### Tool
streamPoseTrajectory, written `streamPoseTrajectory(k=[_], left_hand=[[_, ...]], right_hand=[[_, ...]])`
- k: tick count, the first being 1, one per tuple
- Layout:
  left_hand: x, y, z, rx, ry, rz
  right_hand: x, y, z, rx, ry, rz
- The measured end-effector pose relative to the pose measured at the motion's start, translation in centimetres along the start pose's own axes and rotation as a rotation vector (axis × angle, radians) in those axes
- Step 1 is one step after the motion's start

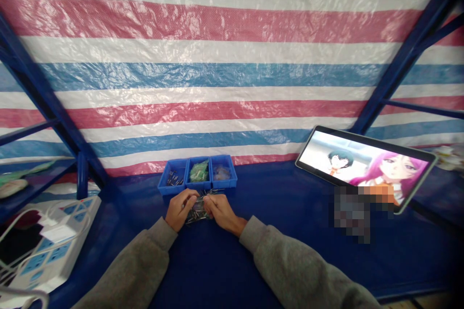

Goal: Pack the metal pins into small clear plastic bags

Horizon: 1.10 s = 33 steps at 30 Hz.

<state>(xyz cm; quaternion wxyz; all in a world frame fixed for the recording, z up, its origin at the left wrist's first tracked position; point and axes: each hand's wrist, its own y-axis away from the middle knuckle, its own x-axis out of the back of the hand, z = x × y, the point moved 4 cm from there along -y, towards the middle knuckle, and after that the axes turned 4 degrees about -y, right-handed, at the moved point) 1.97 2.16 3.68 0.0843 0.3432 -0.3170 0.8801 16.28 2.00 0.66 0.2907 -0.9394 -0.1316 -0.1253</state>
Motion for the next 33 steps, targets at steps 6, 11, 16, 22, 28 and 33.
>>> streamPoseTrajectory(k=[6, 11, 16, 22, 28, 33], left_hand=[[-0.7, 0.2, -0.2, -0.072, -0.097, 0.000], [-0.5, 0.2, -0.3, -0.096, -0.129, 0.025], [-0.1, 0.1, -0.3, -0.056, -0.185, 0.053], [0.0, 0.1, -0.3, -0.015, -0.186, 0.075], [-0.1, 0.1, -0.5, -0.011, -0.147, 0.065], [-0.2, 0.1, -0.4, -0.011, -0.141, 0.080]], right_hand=[[0.1, 0.0, 0.4, -0.041, -0.031, 0.044], [0.1, 0.0, 0.7, -0.050, -0.004, 0.054], [0.5, -0.2, -0.2, 0.003, 0.090, 0.086], [0.5, -0.2, -1.0, 0.042, 0.107, 0.071], [0.4, -0.2, -0.2, 0.012, 0.134, 0.118], [0.7, -0.3, 0.3, -0.019, 0.145, 0.187]])
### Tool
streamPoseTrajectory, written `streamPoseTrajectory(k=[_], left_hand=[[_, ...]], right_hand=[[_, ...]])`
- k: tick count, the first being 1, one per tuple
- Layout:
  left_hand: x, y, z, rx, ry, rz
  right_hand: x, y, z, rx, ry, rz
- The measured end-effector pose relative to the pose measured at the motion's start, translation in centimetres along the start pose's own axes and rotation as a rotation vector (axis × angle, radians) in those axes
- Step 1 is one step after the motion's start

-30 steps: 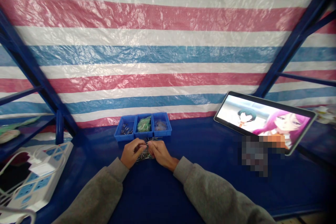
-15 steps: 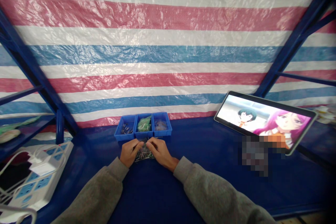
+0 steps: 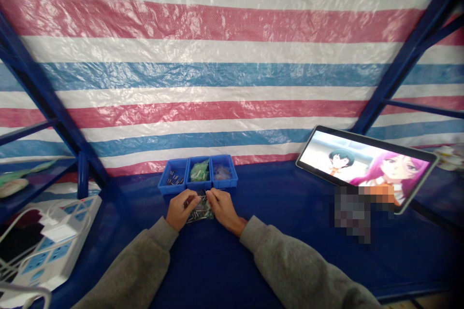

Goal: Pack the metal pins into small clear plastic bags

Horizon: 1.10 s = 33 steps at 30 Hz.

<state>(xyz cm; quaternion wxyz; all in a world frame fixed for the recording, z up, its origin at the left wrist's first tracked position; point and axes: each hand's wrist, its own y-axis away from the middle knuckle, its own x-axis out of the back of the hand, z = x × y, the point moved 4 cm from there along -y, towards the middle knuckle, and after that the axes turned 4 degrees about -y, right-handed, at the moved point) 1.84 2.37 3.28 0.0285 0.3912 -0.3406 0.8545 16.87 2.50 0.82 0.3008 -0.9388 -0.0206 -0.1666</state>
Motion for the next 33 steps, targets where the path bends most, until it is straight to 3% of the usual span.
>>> streamPoseTrajectory(k=[10, 18, 26, 33], left_hand=[[0.0, 0.0, 0.4, -0.069, 0.029, -0.028], [0.1, -0.1, 0.0, 0.072, 0.100, -0.057], [0.1, -0.2, 0.0, 0.081, 0.095, -0.061], [0.2, -0.2, -0.3, -0.002, 0.064, 0.051]], right_hand=[[0.1, 0.0, 0.1, -0.003, 0.006, 0.009], [0.5, -0.1, -0.8, 0.004, -0.066, 0.043], [0.6, 0.0, -1.2, 0.037, -0.099, 0.051], [0.8, -0.1, -1.2, 0.043, -0.072, 0.067]])
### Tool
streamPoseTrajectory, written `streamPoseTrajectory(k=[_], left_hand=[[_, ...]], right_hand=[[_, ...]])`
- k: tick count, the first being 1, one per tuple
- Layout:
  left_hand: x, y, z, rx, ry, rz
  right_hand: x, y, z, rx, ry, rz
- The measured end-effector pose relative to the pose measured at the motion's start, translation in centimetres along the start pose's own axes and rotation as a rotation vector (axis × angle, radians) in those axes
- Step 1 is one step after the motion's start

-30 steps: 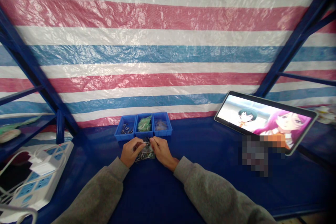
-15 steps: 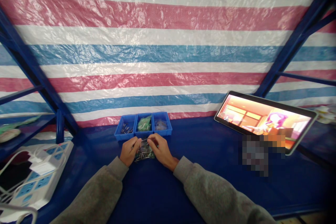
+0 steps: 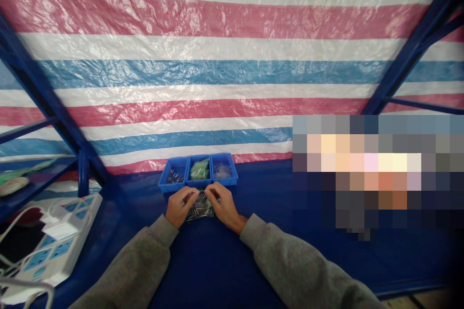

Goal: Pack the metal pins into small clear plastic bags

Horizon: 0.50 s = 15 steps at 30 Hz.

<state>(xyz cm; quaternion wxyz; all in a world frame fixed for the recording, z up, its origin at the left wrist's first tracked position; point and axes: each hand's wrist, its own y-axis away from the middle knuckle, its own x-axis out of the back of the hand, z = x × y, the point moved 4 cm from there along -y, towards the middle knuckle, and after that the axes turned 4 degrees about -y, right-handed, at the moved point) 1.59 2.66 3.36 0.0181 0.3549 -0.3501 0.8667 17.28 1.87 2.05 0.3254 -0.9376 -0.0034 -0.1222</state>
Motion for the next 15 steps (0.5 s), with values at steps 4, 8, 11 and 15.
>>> streamPoseTrajectory(k=[4, 8, 11, 15], left_hand=[[0.2, -0.1, 0.1, -0.063, 0.030, 0.044], [0.5, -0.1, 0.2, -0.070, 0.069, 0.066], [0.7, 0.0, -0.3, -0.014, 0.088, 0.108], [0.6, 0.1, -1.0, 0.091, 0.107, 0.103]], right_hand=[[0.0, 0.0, 0.0, 0.015, 0.015, -0.004], [-0.1, -0.1, 0.1, 0.026, 0.030, -0.021], [-0.2, -0.1, 0.5, 0.016, 0.038, -0.008], [-0.2, -0.2, 0.6, 0.004, 0.050, 0.010]])
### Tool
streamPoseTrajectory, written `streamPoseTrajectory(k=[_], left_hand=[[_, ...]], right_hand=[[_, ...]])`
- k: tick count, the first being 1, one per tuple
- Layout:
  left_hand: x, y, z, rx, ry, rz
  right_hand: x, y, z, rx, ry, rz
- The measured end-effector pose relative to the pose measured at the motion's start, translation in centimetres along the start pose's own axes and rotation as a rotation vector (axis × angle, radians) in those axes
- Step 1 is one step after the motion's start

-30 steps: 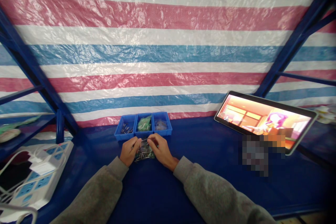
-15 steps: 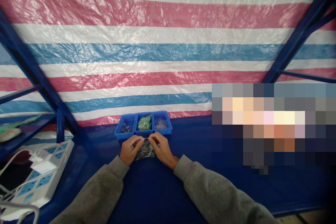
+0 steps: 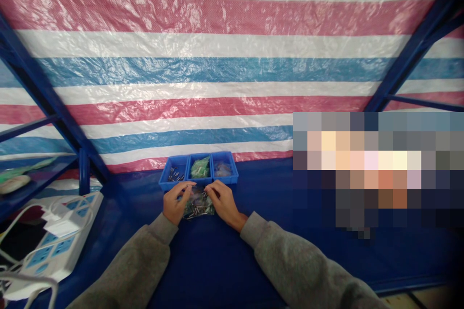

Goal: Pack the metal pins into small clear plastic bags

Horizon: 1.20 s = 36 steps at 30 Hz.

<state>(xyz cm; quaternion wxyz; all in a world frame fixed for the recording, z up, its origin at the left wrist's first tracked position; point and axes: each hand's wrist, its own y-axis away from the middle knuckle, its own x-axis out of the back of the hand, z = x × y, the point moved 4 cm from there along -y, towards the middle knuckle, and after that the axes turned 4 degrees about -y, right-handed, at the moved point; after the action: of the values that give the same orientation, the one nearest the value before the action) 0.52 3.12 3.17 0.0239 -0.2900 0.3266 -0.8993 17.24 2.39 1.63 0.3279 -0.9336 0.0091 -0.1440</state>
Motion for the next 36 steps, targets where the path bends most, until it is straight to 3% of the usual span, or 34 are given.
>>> streamPoseTrajectory(k=[3, 9, 12, 17, 31, 36], left_hand=[[-0.29, -0.06, 0.07, -0.005, -0.032, -0.043], [-0.52, -0.24, 0.72, -0.167, -0.151, -0.067], [-0.35, -0.33, 0.73, -0.205, -0.185, -0.035], [0.00, -0.29, 0.64, -0.162, -0.150, 0.037], [-0.52, 0.14, 0.08, 0.024, -0.050, -0.055], [-0.82, 0.32, 0.09, 0.033, -0.026, -0.131]], right_hand=[[0.16, 0.05, -0.24, 0.006, 0.000, 0.009], [0.52, 0.14, -0.46, -0.009, -0.002, 0.058], [0.55, 0.15, -0.44, -0.012, -0.010, 0.070], [0.59, 0.14, -0.45, -0.013, -0.007, 0.070], [-0.27, 0.32, -0.58, 0.019, -0.066, -0.082], [-0.38, 0.34, -0.76, 0.046, -0.061, -0.107]])
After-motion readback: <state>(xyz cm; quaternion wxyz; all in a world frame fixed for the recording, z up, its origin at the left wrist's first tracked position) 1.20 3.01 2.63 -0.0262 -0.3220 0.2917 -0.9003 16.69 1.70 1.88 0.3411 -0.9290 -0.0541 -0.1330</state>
